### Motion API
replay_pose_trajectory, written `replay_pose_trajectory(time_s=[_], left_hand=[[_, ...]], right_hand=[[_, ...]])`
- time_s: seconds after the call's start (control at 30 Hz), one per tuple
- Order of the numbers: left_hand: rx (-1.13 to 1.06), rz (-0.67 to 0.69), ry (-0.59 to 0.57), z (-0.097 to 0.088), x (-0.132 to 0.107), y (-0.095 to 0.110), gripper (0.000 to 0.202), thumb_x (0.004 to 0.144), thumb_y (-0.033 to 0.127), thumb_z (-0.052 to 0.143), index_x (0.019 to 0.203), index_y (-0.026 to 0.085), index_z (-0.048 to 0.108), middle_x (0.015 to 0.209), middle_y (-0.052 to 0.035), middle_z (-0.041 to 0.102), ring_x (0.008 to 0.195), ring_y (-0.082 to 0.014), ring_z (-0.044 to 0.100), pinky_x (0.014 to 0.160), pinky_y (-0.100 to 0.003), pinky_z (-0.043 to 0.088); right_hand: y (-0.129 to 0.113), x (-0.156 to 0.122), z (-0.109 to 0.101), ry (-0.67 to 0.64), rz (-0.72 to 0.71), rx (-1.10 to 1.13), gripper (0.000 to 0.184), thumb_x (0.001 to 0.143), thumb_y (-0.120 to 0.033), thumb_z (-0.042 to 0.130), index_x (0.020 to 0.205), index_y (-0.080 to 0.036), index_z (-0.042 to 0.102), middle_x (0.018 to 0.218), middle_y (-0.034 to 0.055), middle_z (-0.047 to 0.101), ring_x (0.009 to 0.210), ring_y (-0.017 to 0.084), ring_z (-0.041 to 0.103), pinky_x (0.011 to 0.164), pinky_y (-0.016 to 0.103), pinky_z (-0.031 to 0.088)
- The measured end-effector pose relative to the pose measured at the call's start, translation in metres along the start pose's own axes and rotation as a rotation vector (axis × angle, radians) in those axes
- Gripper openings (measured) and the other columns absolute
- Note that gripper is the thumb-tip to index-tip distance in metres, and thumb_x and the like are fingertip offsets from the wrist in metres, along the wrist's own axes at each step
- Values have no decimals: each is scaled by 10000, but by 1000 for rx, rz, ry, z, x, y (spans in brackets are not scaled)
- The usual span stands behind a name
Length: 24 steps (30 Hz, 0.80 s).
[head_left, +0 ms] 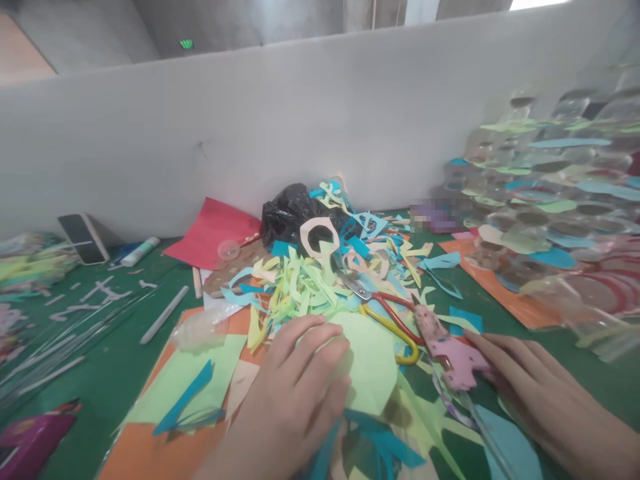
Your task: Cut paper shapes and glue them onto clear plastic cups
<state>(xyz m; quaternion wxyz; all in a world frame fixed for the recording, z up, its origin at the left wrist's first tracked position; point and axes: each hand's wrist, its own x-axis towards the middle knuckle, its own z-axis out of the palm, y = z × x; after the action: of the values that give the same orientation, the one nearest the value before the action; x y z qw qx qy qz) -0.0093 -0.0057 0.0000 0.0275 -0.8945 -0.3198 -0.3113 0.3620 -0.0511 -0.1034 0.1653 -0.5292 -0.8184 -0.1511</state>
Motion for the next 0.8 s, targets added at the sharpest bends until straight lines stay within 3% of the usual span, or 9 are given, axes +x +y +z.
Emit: replay_pose_trajectory(time_s=[0.1, 0.23, 0.33, 0.43, 0.57, 0.67, 0.7, 0.8], left_hand=[[-4, 5, 1, 1, 1, -1, 266, 932, 130, 466, 1177, 175, 559, 1134, -93, 674, 1179, -242, 536, 999, -398, 485], [7, 40, -4, 0, 6, 0, 205, 934, 126, 480, 1105, 152, 588, 1095, -89, 675, 1125, -223, 547, 985, -366, 487], [25, 50, -23, -2, 10, 2, 167, 914, 128, 523, 1051, 158, 614, 1078, -85, 673, 1101, -222, 543, 972, -353, 485], [13, 53, -31, -3, 11, 4, 177, 898, 106, 529, 1037, 155, 626, 1078, -82, 663, 1108, -214, 523, 995, -337, 461], [-9, 39, -35, -1, 9, 4, 191, 905, 92, 510, 1047, 154, 621, 1102, -78, 647, 1125, -206, 496, 1002, -322, 432], [-8, 20, -36, 2, 7, 5, 208, 910, 77, 501, 1071, 148, 612, 1127, -80, 633, 1147, -202, 476, 1009, -315, 404], [-4, 20, -37, 2, 7, 5, 213, 911, 75, 496, 1077, 146, 609, 1132, -79, 630, 1153, -199, 470, 1013, -310, 395], [12, 26, -31, 3, 7, 7, 212, 919, 83, 482, 1079, 150, 603, 1136, -71, 629, 1162, -188, 464, 1022, -289, 372]], right_hand=[[4, 2, -6, -23, 70, 27, 439, 951, -291, 459, 1387, -258, 490, 1219, 112, 656, 1047, 300, 654, 853, 446, 579], [22, 5, -7, 50, 256, 31, 399, 966, -404, 341, 1239, -187, 535, 1125, 162, 647, 1034, 364, 628, 874, 559, 534], [35, 6, -5, 8, 234, 40, 354, 967, -348, 342, 1225, -200, 533, 1111, 147, 647, 1042, 342, 623, 887, 511, 531], [37, 9, -11, -32, 102, -67, 388, 921, -198, 352, 1277, -201, 506, 1146, 146, 630, 1066, 336, 600, 896, 507, 514], [9, 33, -41, 183, -11, -319, 373, 896, -186, 409, 1246, -162, 536, 1175, 183, 606, 1060, 380, 569, 901, 556, 469], [-30, 68, -57, 73, -187, -236, 310, 929, -121, 370, 1151, -147, 585, 1201, 168, 621, 1164, 358, 538, 980, 519, 430], [-43, 82, -58, 46, -188, -220, 320, 922, -82, 354, 1108, -156, 604, 1176, 162, 630, 1147, 342, 549, 981, 507, 426], [-71, 119, -45, -24, -123, -101, 213, 965, -194, 461, 1121, -186, 606, 985, 95, 664, 906, 251, 619, 786, 374, 485]])
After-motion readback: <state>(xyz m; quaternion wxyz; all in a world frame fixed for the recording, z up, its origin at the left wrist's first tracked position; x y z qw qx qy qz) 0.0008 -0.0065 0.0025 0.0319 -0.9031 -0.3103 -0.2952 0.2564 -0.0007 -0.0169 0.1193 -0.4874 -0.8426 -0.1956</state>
